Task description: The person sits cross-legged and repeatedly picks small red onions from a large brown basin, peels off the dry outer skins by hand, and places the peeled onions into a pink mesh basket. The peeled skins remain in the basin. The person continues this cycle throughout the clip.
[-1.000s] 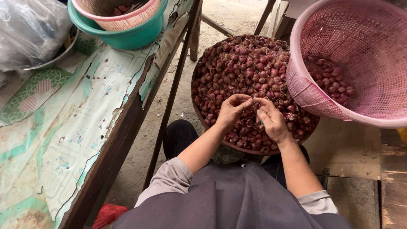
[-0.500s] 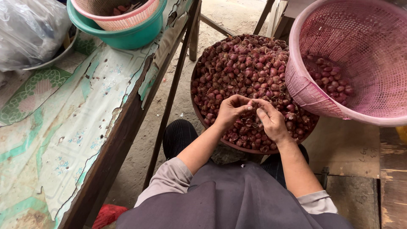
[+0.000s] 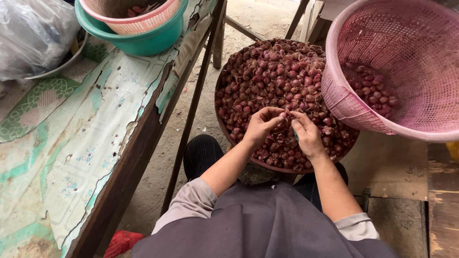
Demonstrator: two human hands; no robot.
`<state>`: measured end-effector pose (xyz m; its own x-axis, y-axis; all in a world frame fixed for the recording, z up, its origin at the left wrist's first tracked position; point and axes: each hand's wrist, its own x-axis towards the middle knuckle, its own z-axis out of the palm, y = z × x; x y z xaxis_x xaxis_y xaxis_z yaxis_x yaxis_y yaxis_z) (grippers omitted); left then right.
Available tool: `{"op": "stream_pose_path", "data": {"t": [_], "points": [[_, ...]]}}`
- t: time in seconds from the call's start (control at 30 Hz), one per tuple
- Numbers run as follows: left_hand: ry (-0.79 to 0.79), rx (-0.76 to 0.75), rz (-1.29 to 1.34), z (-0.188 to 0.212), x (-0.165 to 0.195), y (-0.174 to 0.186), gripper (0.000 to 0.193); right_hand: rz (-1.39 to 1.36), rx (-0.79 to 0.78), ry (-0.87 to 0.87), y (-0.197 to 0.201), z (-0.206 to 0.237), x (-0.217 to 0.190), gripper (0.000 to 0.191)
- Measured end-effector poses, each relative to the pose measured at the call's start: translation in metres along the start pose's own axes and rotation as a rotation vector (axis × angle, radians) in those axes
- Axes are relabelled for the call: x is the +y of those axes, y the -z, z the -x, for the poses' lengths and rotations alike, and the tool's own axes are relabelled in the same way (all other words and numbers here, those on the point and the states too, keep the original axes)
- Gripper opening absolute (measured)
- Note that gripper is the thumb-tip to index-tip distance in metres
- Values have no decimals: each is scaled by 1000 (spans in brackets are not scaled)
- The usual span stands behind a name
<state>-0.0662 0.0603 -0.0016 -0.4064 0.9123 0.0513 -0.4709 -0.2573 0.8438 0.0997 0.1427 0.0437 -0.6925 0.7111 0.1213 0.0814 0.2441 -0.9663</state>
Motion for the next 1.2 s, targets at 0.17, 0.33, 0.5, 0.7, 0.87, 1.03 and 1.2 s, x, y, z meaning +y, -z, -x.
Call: {"op": "stream_pose_path", "data": {"t": [0.17,0.33,0.5,0.7,0.87,1.03,1.2], "points": [[46,31,77,-2,1,2,32,-77,-74,-142,1,2,-6,40],[19,16,100,-3,-2,3,29,-35,-45,-82,-5,0,-11,37],[1,-37,-17,-2,-1,7,35,-137,-120,-163,4,-1,-12,42],[-45,-93,-76,-8,-6,14,42,-143,-137,-143,7,-4,4,35],[41,-91,47,-9,-21,18,41,-87,-30,-180,2,-10,15,35],[159,-91,351,-9,-28,19,37,-59,61,-215,0,-9,8,40],[213,0,343,-9,-23,18,35,-175,-71,-181,0,1,7,42]]}}
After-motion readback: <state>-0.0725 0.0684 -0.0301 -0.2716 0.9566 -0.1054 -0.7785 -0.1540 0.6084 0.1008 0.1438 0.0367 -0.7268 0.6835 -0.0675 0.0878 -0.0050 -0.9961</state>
